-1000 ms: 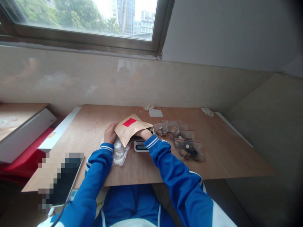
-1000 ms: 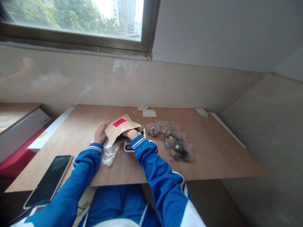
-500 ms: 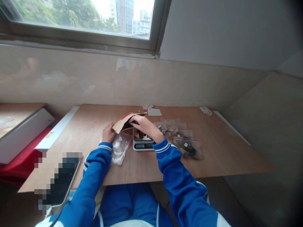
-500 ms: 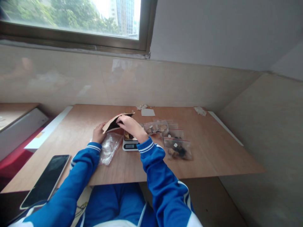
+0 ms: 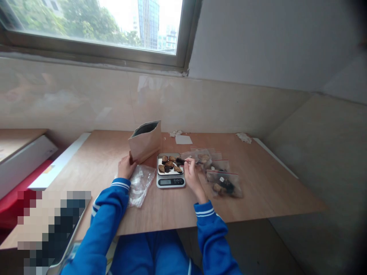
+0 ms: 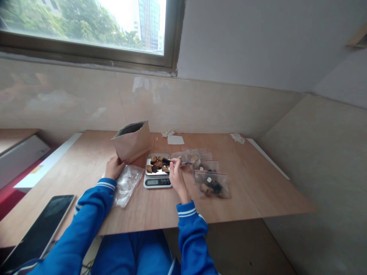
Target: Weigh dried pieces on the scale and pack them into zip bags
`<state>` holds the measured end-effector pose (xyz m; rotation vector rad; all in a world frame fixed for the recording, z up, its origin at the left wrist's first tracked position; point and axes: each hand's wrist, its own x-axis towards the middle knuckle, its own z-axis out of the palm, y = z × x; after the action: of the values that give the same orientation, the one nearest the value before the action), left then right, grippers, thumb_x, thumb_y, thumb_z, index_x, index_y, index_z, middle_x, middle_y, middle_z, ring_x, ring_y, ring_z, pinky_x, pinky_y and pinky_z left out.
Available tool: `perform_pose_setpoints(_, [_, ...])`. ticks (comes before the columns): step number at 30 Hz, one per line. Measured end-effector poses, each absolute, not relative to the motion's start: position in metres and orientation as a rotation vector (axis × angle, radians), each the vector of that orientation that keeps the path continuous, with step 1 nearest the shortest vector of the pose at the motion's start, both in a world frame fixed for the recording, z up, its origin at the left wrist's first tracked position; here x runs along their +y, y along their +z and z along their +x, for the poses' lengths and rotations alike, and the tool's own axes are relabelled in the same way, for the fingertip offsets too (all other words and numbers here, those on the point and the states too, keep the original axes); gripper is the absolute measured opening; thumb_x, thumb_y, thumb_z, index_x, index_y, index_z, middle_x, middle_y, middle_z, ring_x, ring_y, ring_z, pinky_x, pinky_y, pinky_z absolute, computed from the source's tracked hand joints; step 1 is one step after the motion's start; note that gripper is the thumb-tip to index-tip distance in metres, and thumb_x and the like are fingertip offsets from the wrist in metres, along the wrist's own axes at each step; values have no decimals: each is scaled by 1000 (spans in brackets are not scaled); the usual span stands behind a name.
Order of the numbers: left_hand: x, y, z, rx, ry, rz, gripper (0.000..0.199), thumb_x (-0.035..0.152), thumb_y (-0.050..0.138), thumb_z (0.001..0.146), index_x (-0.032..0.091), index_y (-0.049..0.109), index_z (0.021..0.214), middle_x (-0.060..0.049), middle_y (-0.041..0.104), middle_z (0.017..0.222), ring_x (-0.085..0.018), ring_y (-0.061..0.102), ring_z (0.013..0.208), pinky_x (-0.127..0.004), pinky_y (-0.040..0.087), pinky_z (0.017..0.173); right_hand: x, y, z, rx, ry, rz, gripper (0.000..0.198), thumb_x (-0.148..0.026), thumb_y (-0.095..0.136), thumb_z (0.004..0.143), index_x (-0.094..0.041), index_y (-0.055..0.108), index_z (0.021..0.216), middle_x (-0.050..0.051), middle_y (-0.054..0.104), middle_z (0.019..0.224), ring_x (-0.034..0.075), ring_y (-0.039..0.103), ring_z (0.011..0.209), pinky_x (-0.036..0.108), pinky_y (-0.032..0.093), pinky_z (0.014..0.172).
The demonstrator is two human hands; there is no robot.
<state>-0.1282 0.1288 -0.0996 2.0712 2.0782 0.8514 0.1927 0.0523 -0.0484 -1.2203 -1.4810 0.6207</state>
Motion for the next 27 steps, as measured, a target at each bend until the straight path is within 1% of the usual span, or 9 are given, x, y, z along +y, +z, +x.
perform_pose_setpoints(2, [129, -99, -128, 2086, 848, 2069, 35, 42, 49, 81, 16, 64, 100, -11, 68, 97, -27, 60, 95, -33, 43, 80, 48, -56, 190, -1591, 530, -1264, 22, -39, 32, 97, -20, 39, 106, 14, 59, 103, 23, 64, 94, 39, 53, 81])
perform_pose_setpoints(4, [129, -99, -129, 2089, 836, 2068, 35, 41, 49, 81, 16, 64, 99, -11, 68, 96, -27, 60, 94, -32, 43, 78, 45, -59, 189, -1691, 477, -1297, 20, -36, 31, 97, -20, 40, 106, 14, 60, 103, 25, 63, 98, 39, 52, 82])
perform_pose_setpoints(9, [129, -99, -129, 2073, 834, 2079, 34, 40, 48, 80, 16, 65, 99, -10, 68, 96, -26, 59, 93, -32, 42, 77, 36, -68, 207, -1752, 420, -1354, 19, -33, 29, 97, -20, 42, 105, 13, 63, 98, 24, 65, 90, 38, 52, 78])
perform_pose_setpoints(14, [128, -97, -128, 2074, 820, 2065, 36, 42, 48, 80, 17, 64, 101, -11, 68, 98, -27, 59, 94, -33, 42, 77, 24, -75, 233, -1557, 210, -1437, 19, -34, 34, 95, -20, 45, 102, 13, 63, 93, 25, 63, 86, 39, 51, 76])
perform_pose_setpoints(17, [128, -97, -128, 2070, 816, 2061, 39, 44, 48, 81, 16, 64, 102, -11, 68, 100, -28, 59, 96, -33, 42, 78, 24, -74, 235, -1508, 219, -1419, 20, -35, 34, 95, -20, 46, 102, 12, 62, 93, 23, 63, 85, 38, 51, 74])
perform_pose_setpoints(23, [128, -97, -128, 2064, 817, 2056, 44, 50, 47, 81, 17, 63, 106, -11, 67, 103, -28, 58, 99, -35, 42, 81, 38, -70, 211, -1644, 373, -1334, 18, -33, 38, 95, -20, 50, 100, 8, 61, 91, 20, 60, 81, 33, 50, 74])
perform_pose_setpoints(27, [128, -97, -128, 2070, 801, 2048, 44, 49, 47, 81, 17, 64, 105, -11, 68, 102, -29, 58, 100, -35, 42, 81, 47, -68, 201, -1818, 277, -1340, 17, -28, 43, 93, -20, 57, 94, 8, 62, 92, 22, 56, 88, 37, 47, 82])
